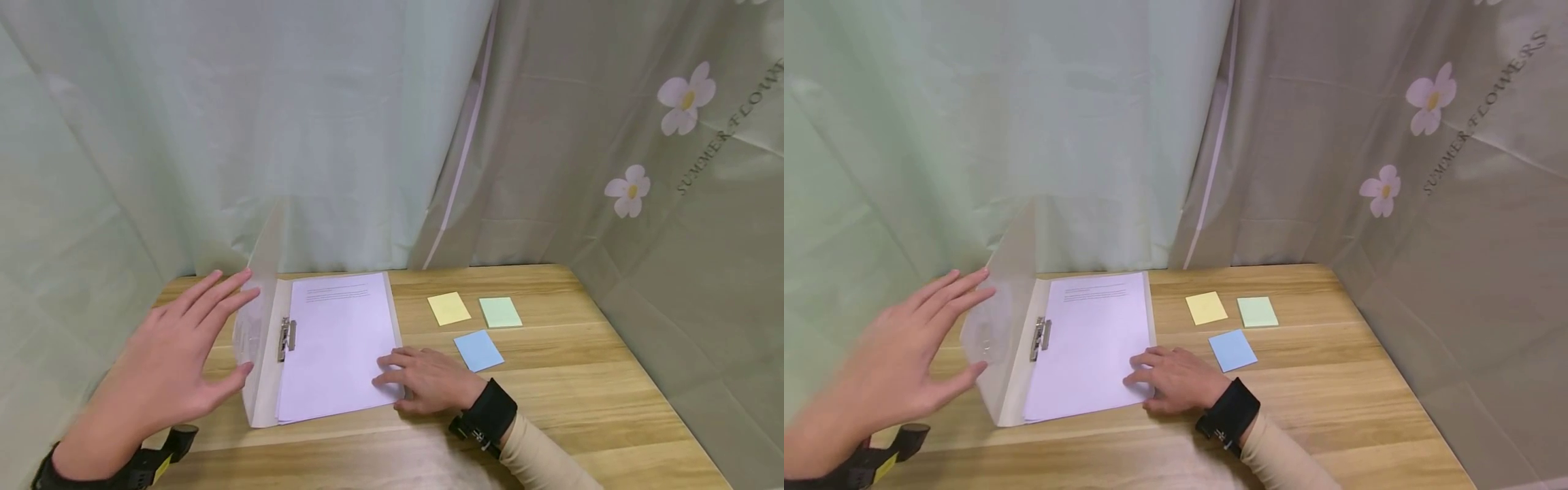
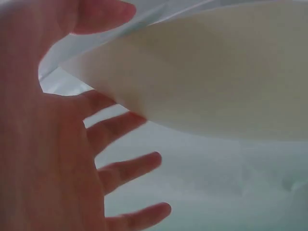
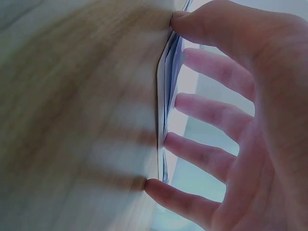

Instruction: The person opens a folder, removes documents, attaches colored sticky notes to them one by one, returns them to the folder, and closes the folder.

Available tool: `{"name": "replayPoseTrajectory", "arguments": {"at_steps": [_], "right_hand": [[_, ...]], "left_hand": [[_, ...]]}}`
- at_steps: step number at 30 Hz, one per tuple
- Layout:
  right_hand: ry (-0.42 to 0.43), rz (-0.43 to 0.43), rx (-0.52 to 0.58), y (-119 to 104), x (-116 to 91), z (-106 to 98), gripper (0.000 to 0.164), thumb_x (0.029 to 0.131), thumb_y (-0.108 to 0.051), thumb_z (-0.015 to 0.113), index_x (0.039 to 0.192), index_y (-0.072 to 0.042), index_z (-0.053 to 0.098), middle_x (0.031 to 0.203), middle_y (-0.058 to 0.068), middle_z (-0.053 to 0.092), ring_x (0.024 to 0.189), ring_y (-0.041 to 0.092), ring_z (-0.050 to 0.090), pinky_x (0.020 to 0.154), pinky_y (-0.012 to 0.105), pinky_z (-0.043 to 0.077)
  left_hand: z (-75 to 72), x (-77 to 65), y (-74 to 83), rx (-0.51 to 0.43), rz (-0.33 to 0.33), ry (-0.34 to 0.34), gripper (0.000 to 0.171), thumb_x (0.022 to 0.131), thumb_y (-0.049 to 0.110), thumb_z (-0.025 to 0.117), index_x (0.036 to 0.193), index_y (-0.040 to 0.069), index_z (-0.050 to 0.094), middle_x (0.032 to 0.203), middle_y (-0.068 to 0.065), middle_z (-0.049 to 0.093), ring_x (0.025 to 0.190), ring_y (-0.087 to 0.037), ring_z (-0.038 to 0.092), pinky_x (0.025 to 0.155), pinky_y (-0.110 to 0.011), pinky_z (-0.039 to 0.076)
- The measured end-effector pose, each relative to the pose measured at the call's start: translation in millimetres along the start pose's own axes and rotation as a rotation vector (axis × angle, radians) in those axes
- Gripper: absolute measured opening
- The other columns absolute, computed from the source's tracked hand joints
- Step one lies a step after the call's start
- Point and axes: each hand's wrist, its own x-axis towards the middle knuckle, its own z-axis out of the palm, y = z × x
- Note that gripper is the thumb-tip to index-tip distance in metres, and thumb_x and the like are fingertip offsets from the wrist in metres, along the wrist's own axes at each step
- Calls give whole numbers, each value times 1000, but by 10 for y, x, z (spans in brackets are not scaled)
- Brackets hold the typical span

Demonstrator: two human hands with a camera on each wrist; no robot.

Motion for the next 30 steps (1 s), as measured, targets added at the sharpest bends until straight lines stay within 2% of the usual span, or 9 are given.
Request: {"name": "replayPoseTrajectory", "arguments": {"at_steps": [5, 14, 20, 25, 30], "right_hand": [[9, -8, -9, 6, -3, 5, 50, 106, -45, 77, 153, -34, 66, 167, -3, 62, 154, 27, 59, 113, 48, 61], [-6, -1, 1, 3, 12, -8, 50, 105, -46, 77, 153, -35, 66, 168, -3, 62, 155, 27, 59, 115, 48, 60], [17, -17, 20, 10, -5, -25, 50, 105, -44, 79, 151, -33, 68, 165, -1, 64, 152, 28, 60, 116, 47, 59], [31, -21, 31, 18, -3, -45, 48, 104, -43, 80, 149, -31, 70, 162, 0, 65, 149, 29, 62, 115, 46, 59], [38, -29, 27, 30, -5, -50, 48, 103, -42, 80, 149, -30, 70, 160, 2, 66, 148, 30, 63, 118, 44, 58]], "left_hand": [[-80, -24, -15, 16, -24, -3, 88, 83, 54, 78, 161, 18, 57, 173, -7, 54, 150, -48, 55, 89, -76, 54], [-172, -91, -47, 46, -118, -22, 91, 79, 51, 83, 160, 18, 59, 173, -4, 55, 153, -45, 53, 81, -76, 53], [-256, -116, -126, 54, -207, -117, 92, 79, 43, 88, 160, 11, 56, 173, -14, 53, 151, -53, 51, 88, -78, 55], [-309, -144, -200, 83, -291, -214, 96, 82, 44, 88, 163, 8, 51, 177, -19, 45, 154, -55, 47, 81, -77, 56], [-323, -166, -303, 91, -363, -287, 100, 84, 44, 89, 165, 3, 47, 179, -22, 40, 150, -57, 47, 90, -79, 54]]}}
